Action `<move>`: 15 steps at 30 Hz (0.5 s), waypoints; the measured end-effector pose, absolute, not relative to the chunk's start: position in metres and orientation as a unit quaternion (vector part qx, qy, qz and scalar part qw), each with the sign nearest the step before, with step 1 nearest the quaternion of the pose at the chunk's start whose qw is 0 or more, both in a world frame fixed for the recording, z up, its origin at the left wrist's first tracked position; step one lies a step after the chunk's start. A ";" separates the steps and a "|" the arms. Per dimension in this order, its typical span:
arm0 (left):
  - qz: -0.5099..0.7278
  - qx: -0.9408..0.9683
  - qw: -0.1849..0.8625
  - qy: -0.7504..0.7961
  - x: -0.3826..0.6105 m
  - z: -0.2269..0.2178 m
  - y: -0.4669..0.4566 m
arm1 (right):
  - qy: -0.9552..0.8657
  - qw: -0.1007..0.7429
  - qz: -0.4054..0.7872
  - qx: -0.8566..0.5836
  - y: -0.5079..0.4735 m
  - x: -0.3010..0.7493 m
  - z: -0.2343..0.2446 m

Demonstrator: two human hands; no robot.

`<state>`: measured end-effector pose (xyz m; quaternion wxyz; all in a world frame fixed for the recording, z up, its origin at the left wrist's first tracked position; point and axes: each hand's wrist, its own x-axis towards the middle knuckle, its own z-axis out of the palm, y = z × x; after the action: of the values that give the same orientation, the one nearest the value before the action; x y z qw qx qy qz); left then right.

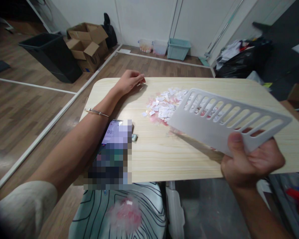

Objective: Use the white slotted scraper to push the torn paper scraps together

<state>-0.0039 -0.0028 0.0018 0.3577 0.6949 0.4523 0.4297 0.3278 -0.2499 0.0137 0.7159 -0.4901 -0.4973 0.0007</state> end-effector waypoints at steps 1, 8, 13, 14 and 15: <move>0.431 0.693 0.360 0.452 -0.004 0.002 -0.003 | -0.488 0.735 -0.020 -0.470 -0.249 0.332 0.013; 0.420 0.698 0.358 0.457 -0.005 0.002 -0.002 | -0.521 0.711 -0.029 -0.471 -0.242 0.351 0.024; 0.429 0.696 0.355 0.453 -0.006 0.000 -0.001 | -0.549 0.679 -0.012 -0.488 -0.245 0.357 0.024; 0.427 0.698 0.355 0.453 -0.006 0.000 -0.001 | -0.558 0.668 -0.007 -0.492 -0.247 0.358 0.022; 0.424 0.699 0.354 0.454 -0.006 0.001 -0.001 | -0.562 0.657 0.003 -0.502 -0.248 0.360 0.020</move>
<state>-0.0061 -0.0006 0.0007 0.3538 0.6994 0.4539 0.4237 0.3597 -0.2485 0.0202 0.6571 -0.5021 -0.5622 0.0027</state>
